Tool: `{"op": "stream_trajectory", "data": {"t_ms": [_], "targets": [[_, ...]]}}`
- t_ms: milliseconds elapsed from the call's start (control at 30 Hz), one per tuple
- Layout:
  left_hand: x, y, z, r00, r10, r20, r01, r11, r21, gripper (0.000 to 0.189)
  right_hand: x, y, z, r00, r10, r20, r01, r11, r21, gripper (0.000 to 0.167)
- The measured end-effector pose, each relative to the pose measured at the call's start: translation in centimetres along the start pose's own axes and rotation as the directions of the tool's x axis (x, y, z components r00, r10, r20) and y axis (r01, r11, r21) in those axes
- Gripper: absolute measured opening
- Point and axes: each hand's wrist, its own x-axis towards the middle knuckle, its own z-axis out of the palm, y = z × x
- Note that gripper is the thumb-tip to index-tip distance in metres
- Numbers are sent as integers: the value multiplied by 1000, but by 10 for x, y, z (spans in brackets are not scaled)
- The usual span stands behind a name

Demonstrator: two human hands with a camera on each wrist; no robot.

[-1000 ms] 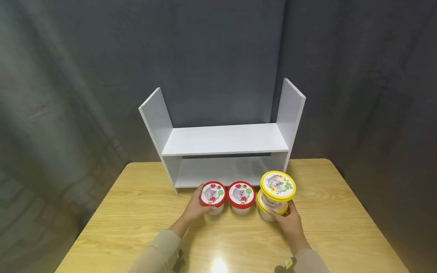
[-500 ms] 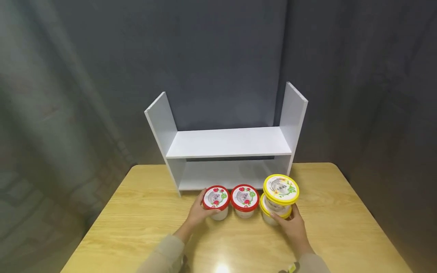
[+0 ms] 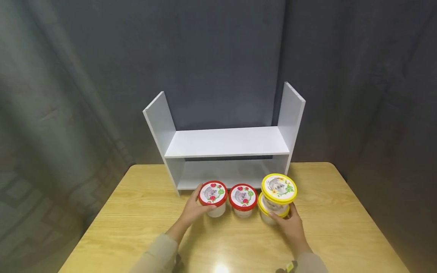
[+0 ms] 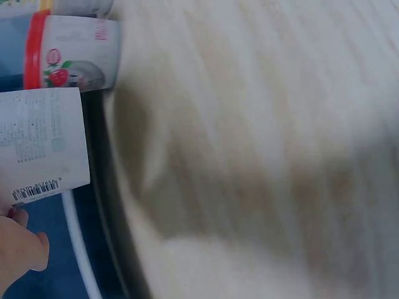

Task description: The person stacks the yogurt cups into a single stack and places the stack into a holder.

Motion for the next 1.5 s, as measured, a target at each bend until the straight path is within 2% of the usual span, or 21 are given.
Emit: {"op": "stream_trajectory", "data": {"t_ms": [300,533,667,967,1267,1500], "targets": [[2,29,-12,999,35,20,-36,999,20,96,0,-4,2,1000,26,7,-26,1000,4,79],[5,53,-12,997,43,67,-48,996,74,97,-1,-6,3,1000,12,-14,-12,1000,0,74],[11,64,-9,992,62,109,-67,997,41,96,-2,-3,3,999,-15,-33,16,1000,9,70],[24,87,3,981,113,158,-112,994,-15,95,3,0,2,1000,10,-19,-10,1000,15,73],[33,109,23,968,130,216,-137,990,16,93,1,-5,3,1000,-2,-7,2,1000,-18,74],[41,130,37,958,148,245,-153,988,0,94,1,-1,0,999,-30,-11,30,1000,-8,70]]}}
